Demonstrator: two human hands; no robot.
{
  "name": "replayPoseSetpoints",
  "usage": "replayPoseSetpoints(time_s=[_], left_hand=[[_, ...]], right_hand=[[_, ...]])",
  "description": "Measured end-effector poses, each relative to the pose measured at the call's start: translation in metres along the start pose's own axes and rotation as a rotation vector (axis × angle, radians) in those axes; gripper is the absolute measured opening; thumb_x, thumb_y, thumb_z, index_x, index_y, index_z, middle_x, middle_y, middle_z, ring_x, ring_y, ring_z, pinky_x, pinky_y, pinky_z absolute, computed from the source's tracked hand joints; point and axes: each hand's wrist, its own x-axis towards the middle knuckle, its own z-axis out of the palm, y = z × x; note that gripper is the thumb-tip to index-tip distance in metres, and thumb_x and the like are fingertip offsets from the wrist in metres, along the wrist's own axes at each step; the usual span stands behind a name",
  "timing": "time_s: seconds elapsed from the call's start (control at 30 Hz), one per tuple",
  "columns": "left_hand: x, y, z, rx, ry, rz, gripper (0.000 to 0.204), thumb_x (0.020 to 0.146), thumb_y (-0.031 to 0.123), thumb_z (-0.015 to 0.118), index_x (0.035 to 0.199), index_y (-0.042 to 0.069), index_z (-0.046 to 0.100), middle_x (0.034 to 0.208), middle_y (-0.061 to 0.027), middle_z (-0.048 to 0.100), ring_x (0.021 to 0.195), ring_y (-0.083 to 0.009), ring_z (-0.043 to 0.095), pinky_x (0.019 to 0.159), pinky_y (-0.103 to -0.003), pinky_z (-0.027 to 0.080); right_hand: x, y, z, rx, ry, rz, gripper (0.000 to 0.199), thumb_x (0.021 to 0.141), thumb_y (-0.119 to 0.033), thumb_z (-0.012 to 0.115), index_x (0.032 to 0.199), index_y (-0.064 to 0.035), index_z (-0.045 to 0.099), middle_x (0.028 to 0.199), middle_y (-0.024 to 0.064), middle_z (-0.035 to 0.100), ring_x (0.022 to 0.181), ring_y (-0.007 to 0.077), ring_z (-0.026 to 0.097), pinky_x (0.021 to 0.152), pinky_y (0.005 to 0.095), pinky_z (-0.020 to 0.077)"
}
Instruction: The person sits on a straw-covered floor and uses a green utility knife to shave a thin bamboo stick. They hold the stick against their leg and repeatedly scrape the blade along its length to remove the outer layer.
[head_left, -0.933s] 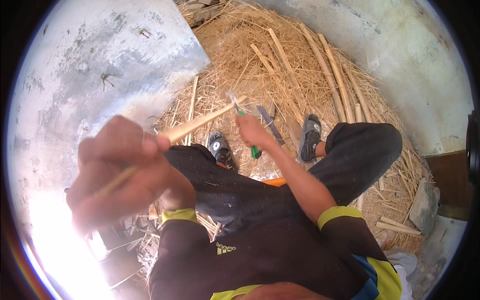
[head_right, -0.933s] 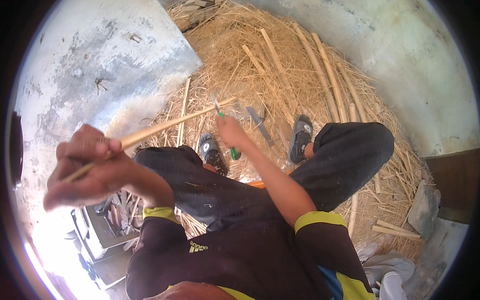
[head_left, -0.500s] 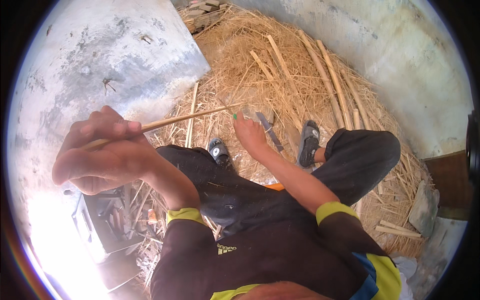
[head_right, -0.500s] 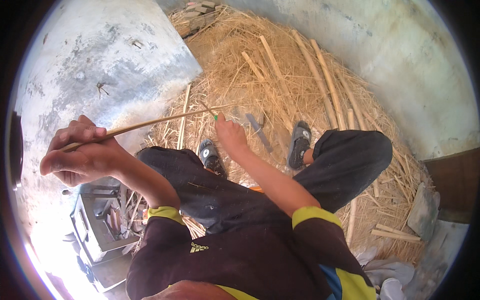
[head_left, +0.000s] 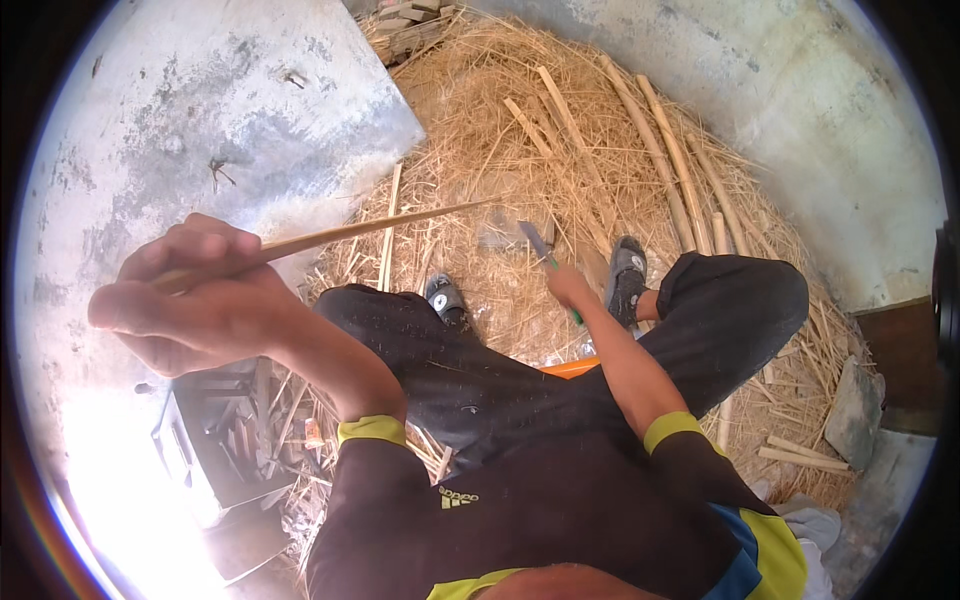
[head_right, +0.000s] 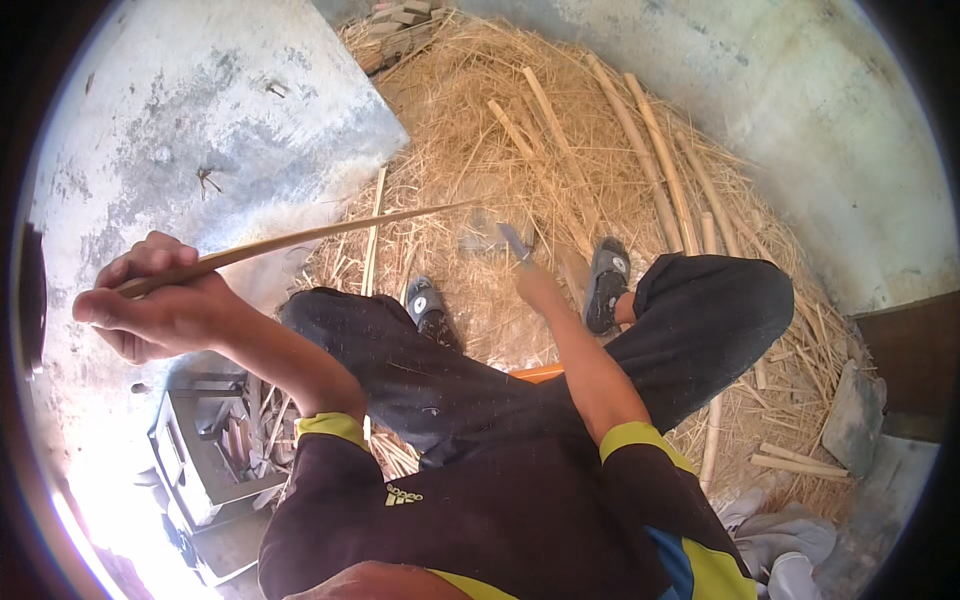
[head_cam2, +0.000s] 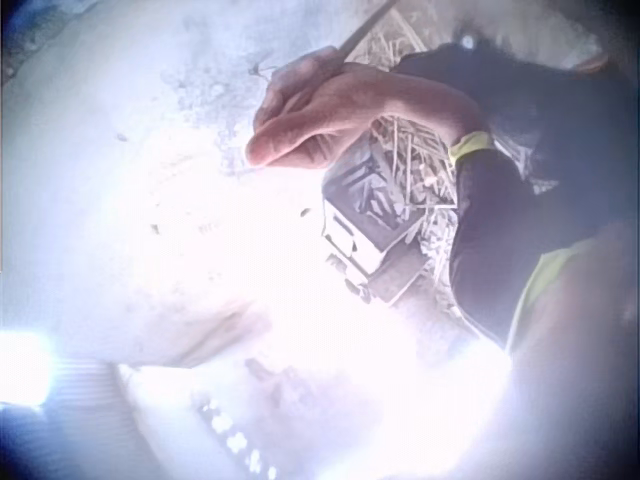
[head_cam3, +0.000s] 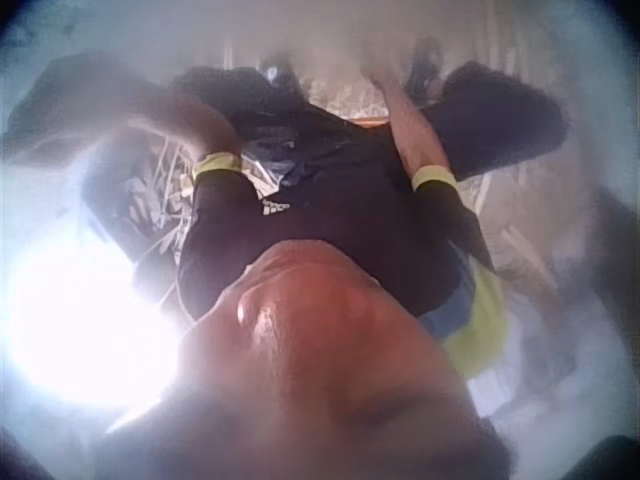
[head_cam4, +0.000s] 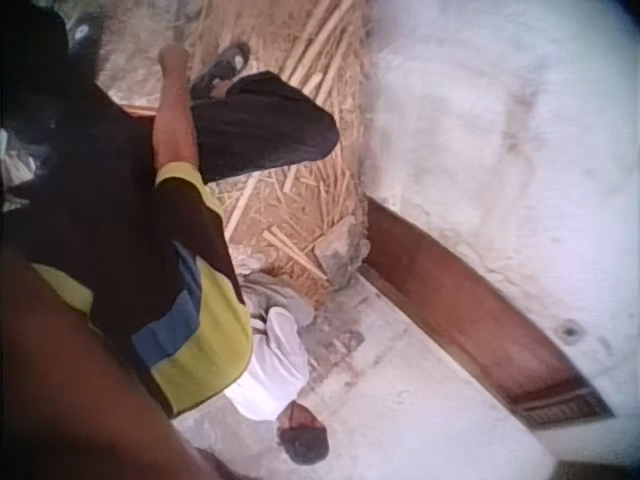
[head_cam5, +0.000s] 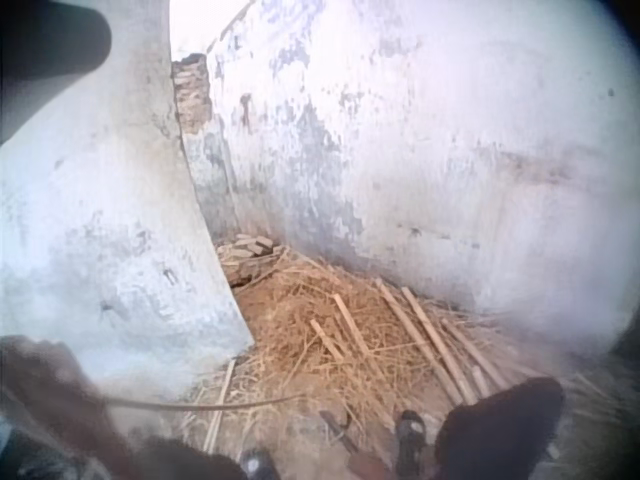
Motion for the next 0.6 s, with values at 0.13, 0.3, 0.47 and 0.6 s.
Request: replayPoseSetpoints(time_s=[0.13,0.3,0.47,0.6], left_hand=[[0.004,0.005,-0.01,-0.165,-0.112,-0.217,0.037,0.098,0.038,0.045,0.073,0.012,0.053,0.049,-0.0014,0.043,0.036,-0.0084,0.04,0.031,-0.022,0.032],[0.006,0.01,-0.019,-0.66,-0.595,-0.354,0.04,0.099,0.031,0.026,0.062,0.017,0.033,0.045,0.0014,0.026,0.033,-0.008,0.023,0.029,-0.024,0.024],[0.001,0.015,-0.017,-0.728,-0.616,-0.319,0.039,0.097,0.024,0.026,0.058,0.018,0.026,0.043,0.0017,0.022,0.031,-0.008,0.017,0.026,-0.025,0.021],[-0.006,0.016,-0.018,-0.584,-0.531,-0.252,0.038,0.095,0.02,0.028,0.058,0.018,0.024,0.044,0.0016,0.022,0.032,-0.0078,0.015,0.027,-0.025,0.018]], right_hand=[[-0.057,-0.166,-0.122,0.351,0.088,-0.2,0.034,0.097,-0.026,0.04,0.107,0.0035,0.052,0.075,0.0249,0.06,0.072,0.0404,0.061,0.064,0.0461,0.0476],[-0.146,-0.24,-0.139,0.397,0.267,-0.645,0.026,0.097,-0.022,0.045,0.099,0.0034,0.051,0.053,0.0189,0.055,0.048,0.0352,0.059,0.045,0.0436,0.0452],[-0.136,-0.22,-0.129,0.138,0.297,-0.496,0.024,0.096,-0.022,0.046,0.095,0.001,0.05,0.052,0.021,0.054,0.05,0.0381,0.059,0.048,0.047,0.0474],[-0.147,-0.226,-0.139,0.18,0.266,-0.549,0.024,0.096,-0.022,0.046,0.098,0.0014,0.049,0.053,0.0227,0.055,0.05,0.0395,0.059,0.048,0.0473,0.0482]])
